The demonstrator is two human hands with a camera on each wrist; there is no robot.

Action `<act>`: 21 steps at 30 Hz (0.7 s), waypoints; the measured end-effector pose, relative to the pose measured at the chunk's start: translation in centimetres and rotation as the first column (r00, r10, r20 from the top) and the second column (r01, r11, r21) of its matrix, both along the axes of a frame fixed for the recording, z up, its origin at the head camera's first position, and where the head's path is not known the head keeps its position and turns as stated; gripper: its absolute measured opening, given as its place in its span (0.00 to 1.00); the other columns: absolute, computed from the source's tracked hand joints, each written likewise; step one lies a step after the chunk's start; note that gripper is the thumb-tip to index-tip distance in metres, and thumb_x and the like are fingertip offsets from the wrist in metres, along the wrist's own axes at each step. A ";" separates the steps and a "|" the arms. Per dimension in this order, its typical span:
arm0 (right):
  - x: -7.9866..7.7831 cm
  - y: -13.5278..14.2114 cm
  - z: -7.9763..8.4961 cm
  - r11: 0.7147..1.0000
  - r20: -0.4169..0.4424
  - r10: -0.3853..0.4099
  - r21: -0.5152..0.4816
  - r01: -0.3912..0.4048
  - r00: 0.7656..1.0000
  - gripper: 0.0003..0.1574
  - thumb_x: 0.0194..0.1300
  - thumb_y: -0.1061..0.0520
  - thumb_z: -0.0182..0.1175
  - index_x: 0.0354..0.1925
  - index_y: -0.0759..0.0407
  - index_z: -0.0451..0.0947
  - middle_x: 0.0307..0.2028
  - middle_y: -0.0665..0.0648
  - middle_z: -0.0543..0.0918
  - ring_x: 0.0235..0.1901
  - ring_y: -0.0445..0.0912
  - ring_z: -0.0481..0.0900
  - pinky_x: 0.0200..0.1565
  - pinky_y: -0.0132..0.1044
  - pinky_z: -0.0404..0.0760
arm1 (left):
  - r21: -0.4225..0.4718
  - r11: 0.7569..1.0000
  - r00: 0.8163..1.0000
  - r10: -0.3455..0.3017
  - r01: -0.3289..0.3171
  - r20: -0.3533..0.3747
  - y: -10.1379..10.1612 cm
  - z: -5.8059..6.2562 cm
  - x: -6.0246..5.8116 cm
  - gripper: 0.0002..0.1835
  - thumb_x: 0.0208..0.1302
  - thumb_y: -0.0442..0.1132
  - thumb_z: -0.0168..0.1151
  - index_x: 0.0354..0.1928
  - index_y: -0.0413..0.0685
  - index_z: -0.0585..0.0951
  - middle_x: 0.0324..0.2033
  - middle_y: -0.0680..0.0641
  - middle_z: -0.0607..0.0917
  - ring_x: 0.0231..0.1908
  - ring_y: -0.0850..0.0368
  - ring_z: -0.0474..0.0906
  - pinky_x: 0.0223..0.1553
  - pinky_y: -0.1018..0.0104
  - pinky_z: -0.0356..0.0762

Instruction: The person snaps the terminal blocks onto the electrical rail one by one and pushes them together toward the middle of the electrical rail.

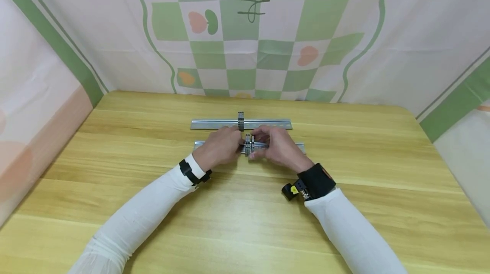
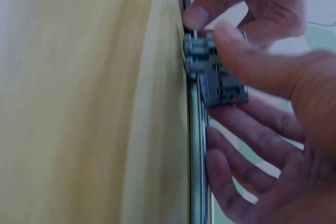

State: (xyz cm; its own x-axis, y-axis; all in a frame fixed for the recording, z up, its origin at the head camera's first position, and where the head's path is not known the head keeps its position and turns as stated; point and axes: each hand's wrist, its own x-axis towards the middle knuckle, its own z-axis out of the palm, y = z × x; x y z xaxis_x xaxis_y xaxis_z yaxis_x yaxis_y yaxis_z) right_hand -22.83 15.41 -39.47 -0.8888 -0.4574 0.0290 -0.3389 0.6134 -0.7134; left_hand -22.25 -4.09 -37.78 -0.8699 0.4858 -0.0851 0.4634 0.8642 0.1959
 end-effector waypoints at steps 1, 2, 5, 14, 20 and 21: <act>0.0 0.2 0.0 1.000 0.005 0.009 0.004 -0.009 1.000 0.39 0.51 0.60 0.80 0.60 0.65 0.77 0.50 0.62 0.84 0.49 0.55 0.82 0.51 0.51 0.82 | -0.003 1.000 1.000 -0.002 0.002 0.001 0.1 0.0 0.0 0.14 0.58 0.35 0.73 0.46 0.45 0.84 0.48 0.43 0.83 0.44 0.46 0.79 0.36 0.56 0.84; 0.0 0.3 0.1 1.000 0.005 0.020 0.007 -0.020 1.000 0.41 0.52 0.60 0.80 0.62 0.66 0.75 0.51 0.63 0.83 0.49 0.56 0.82 0.52 0.52 0.82 | -0.006 1.000 1.000 -0.003 0.003 0.001 0.2 0.1 0.0 0.14 0.58 0.35 0.72 0.46 0.46 0.84 0.48 0.43 0.83 0.44 0.47 0.79 0.36 0.55 0.84; 0.1 0.8 0.1 0.999 0.010 0.035 0.017 -0.036 0.999 0.40 0.54 0.62 0.78 0.62 0.70 0.73 0.53 0.66 0.82 0.50 0.58 0.81 0.54 0.53 0.80 | -0.017 1.000 1.000 -0.007 0.007 -0.004 0.4 0.1 0.0 0.12 0.59 0.35 0.71 0.45 0.46 0.84 0.48 0.44 0.83 0.45 0.46 0.79 0.36 0.54 0.84; 0.1 1.1 -0.4 0.995 -0.079 0.037 0.090 -0.030 0.996 0.23 0.57 0.63 0.76 0.51 0.69 0.84 0.46 0.63 0.82 0.43 0.54 0.80 0.46 0.50 0.81 | 0.006 1.000 1.000 -0.013 0.013 0.013 0.4 0.2 -0.1 0.08 0.57 0.33 0.71 0.38 0.48 0.82 0.44 0.46 0.82 0.39 0.50 0.77 0.30 0.58 0.81; -0.1 0.8 -0.6 0.995 -0.094 0.040 0.093 -0.031 0.995 0.23 0.56 0.62 0.76 0.50 0.68 0.85 0.45 0.61 0.83 0.43 0.52 0.80 0.45 0.48 0.81 | 0.034 0.999 1.000 -0.008 0.008 0.014 0.0 0.0 -0.1 0.07 0.60 0.37 0.72 0.35 0.48 0.81 0.41 0.46 0.82 0.37 0.51 0.77 0.27 0.61 0.79; -0.2 0.8 -0.6 0.995 -0.095 0.039 0.093 -0.030 0.995 0.23 0.56 0.62 0.76 0.50 0.68 0.85 0.44 0.61 0.83 0.43 0.52 0.80 0.45 0.47 0.80 | 0.037 0.999 1.000 -0.005 0.005 0.013 -0.1 0.0 -0.1 0.07 0.61 0.38 0.72 0.35 0.48 0.81 0.41 0.46 0.82 0.37 0.51 0.77 0.27 0.60 0.79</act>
